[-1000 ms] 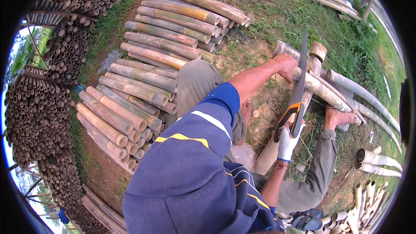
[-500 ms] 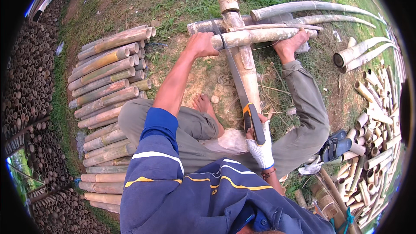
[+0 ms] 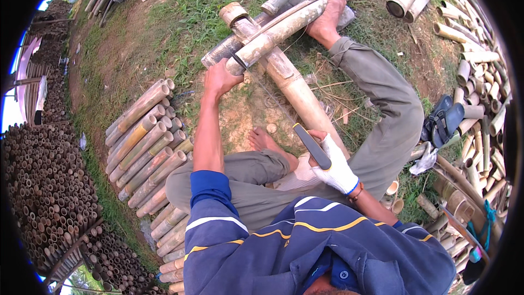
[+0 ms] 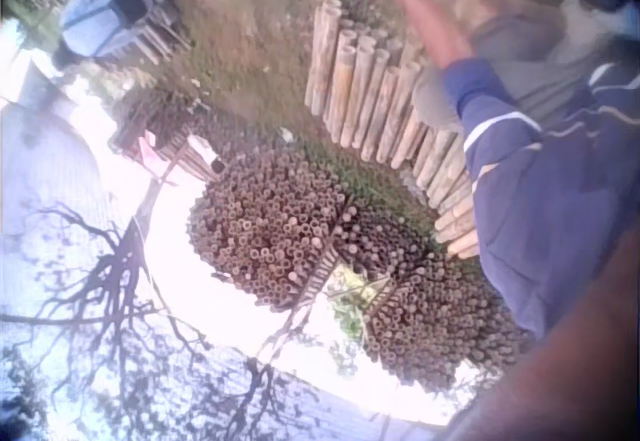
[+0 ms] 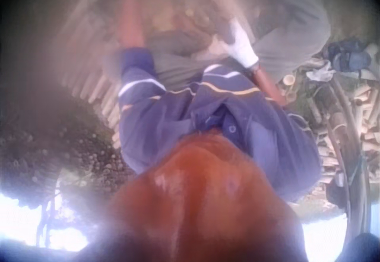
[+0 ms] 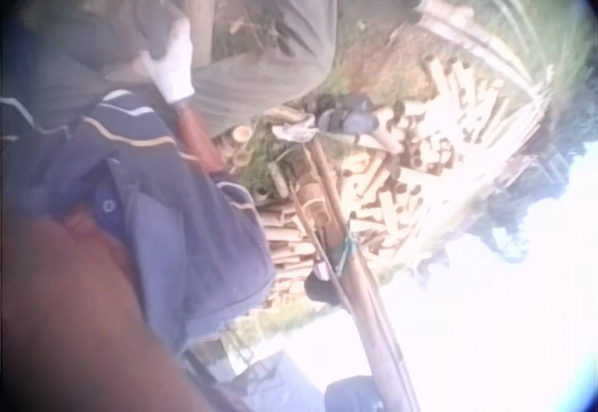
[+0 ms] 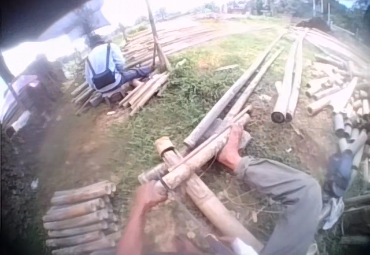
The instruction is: The person sits on the ground and uses a hand saw to cut long bamboo poles into shorter segments. They hold the bamboo steady with their feet and hands, saw through the material, and then place the cut pieces onto a nearby stack.
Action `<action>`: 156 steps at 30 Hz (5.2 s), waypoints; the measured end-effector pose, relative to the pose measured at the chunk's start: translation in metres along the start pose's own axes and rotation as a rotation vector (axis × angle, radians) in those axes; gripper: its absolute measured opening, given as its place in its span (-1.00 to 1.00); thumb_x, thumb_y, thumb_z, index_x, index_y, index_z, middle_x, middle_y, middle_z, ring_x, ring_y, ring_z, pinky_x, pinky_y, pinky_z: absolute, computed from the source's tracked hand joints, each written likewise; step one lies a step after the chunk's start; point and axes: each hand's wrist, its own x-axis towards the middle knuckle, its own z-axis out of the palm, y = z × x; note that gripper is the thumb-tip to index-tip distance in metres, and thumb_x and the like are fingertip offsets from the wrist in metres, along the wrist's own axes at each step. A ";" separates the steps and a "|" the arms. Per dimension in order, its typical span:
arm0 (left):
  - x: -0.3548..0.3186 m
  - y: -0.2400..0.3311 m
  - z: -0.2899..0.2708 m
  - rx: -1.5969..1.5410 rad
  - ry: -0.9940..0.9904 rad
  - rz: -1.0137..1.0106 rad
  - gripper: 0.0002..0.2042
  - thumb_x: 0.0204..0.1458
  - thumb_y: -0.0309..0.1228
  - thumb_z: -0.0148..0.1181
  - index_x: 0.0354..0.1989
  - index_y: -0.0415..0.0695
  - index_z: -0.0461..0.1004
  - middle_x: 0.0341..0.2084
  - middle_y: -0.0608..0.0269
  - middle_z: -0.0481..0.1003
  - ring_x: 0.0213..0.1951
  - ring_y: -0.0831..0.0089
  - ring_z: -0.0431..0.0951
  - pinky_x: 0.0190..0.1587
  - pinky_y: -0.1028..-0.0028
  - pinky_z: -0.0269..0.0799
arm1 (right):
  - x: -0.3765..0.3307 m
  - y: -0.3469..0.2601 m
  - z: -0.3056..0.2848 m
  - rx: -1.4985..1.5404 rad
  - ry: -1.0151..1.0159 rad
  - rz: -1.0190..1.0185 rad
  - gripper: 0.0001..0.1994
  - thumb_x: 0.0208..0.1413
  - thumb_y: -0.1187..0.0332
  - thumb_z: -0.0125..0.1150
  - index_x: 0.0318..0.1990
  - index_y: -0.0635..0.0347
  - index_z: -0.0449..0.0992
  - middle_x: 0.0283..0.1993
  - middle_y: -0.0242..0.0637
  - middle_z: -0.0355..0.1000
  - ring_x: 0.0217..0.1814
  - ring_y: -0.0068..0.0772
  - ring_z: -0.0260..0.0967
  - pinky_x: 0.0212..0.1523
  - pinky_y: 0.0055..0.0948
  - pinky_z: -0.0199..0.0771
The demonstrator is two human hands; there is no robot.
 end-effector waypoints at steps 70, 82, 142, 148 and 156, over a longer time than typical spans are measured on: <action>0.036 0.077 0.045 0.487 0.214 0.353 -0.13 -0.17 -0.28 0.63 0.34 -0.18 0.26 0.00 -0.19 0.43 -0.11 -0.16 0.60 0.00 -0.08 0.58 | -0.369 0.316 -0.150 1.472 1.613 0.178 -0.11 0.12 0.06 0.59 0.48 0.06 0.13 0.50 -0.10 0.02 0.15 -0.08 0.38 0.02 -0.19 0.63; -0.003 0.092 -0.033 0.044 -0.031 0.184 -0.32 -0.31 -0.08 0.48 0.02 -0.28 0.66 -0.19 -0.19 0.72 -0.12 -0.11 0.74 0.03 0.08 0.61 | -0.121 0.104 -0.160 0.432 0.748 -0.113 -0.53 0.47 0.30 0.21 0.44 0.14 0.33 -0.04 -0.37 0.41 -0.08 -0.55 0.46 -0.05 -0.49 0.52; -0.607 -0.119 -0.014 -1.351 1.756 -1.027 -0.63 0.06 -0.36 0.51 -0.04 -0.29 0.56 -0.29 0.12 0.63 -0.36 0.32 0.68 -0.23 0.35 0.62 | 0.122 0.168 -0.010 -0.470 -0.558 0.017 -0.52 0.43 0.37 0.22 0.41 0.31 0.32 -0.03 -0.27 0.42 -0.04 -0.47 0.33 0.06 -0.39 0.44; -0.694 -0.093 -0.020 -1.153 1.822 -1.071 -0.65 0.08 -0.37 0.49 -0.02 -0.25 0.58 -0.27 0.16 0.63 -0.34 0.36 0.67 -0.23 0.34 0.62 | 0.114 0.147 -0.009 -0.272 -0.625 0.109 -0.52 0.42 0.33 0.24 0.42 0.19 0.33 -0.13 -0.41 0.39 -0.25 -0.66 0.21 -0.25 -0.56 0.29; -0.886 -0.043 0.051 -0.804 1.793 -1.691 -0.41 -0.11 -0.28 0.59 0.10 -0.31 0.56 -0.12 0.05 0.67 -0.19 0.28 0.69 -0.13 0.26 0.57 | 0.115 0.155 -0.013 -0.317 -0.631 0.155 -0.52 0.42 0.27 0.23 0.42 0.15 0.35 -0.13 -0.47 0.39 -0.28 -0.66 0.30 -0.29 -0.54 0.33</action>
